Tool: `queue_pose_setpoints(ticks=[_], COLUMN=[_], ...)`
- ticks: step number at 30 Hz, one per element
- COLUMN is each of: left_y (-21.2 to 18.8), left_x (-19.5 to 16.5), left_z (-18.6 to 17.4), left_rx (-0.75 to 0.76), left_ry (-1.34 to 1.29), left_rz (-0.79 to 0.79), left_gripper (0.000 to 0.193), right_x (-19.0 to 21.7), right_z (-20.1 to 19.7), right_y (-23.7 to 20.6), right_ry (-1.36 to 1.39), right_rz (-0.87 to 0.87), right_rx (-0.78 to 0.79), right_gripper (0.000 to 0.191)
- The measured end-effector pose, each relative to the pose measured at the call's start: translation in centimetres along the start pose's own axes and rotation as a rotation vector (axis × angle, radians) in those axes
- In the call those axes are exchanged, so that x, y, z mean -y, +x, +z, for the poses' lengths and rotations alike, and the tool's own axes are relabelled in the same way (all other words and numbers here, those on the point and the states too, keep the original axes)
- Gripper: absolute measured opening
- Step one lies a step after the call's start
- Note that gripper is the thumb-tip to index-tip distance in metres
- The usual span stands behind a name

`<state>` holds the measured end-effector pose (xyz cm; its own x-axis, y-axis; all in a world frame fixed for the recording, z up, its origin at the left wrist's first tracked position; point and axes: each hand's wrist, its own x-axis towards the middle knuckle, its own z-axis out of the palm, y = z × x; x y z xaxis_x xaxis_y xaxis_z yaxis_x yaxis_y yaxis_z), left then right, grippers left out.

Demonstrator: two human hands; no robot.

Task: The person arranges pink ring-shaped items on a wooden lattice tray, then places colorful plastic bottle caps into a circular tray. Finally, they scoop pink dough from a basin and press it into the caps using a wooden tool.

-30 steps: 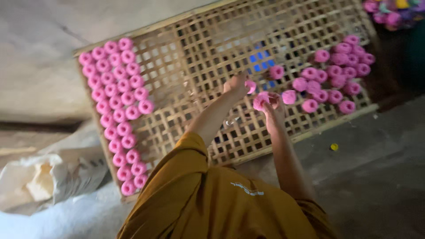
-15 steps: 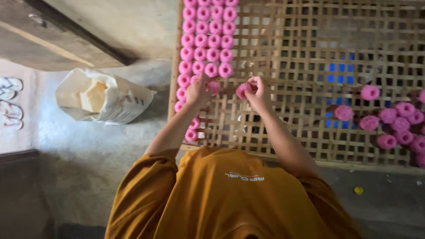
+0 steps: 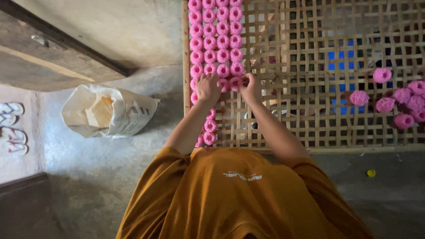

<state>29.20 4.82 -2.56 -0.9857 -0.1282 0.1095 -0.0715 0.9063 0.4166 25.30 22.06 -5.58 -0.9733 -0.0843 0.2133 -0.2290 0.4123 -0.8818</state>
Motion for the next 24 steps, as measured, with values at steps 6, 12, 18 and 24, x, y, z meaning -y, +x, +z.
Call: queue_pose_setpoints(ticks=[6,12,18,24], left_y=[0.3,-1.3,-2.6,-2.8], left_x=[1.6,1.9,-4.8,-16.1], left_z=[1.8,1.7,1.3,6.9], left_rx=[-0.082,-0.157,-0.226,0.249], left_ry=[-0.065,-0.289,-0.209,-0.511], left_rz=[0.04,-0.053,0.133,0.189], left_gripper=[0.022,0.014,0.021,0.013], right_x=[2.1,-1.9,-9.8,-11.8], right_z=[-0.2,-8.9,-30.4,-36.3], right_y=[-0.9,0.1,-2.0,-3.8], right_ry=[-0.364,-0.364,-0.834,0.368], right_rz=[-0.126,-0.183,0.112,0.496], right_rx=[-0.009,-0.102,-0.503,-0.577], right_gripper=[0.025,0.025,0.023,0.04])
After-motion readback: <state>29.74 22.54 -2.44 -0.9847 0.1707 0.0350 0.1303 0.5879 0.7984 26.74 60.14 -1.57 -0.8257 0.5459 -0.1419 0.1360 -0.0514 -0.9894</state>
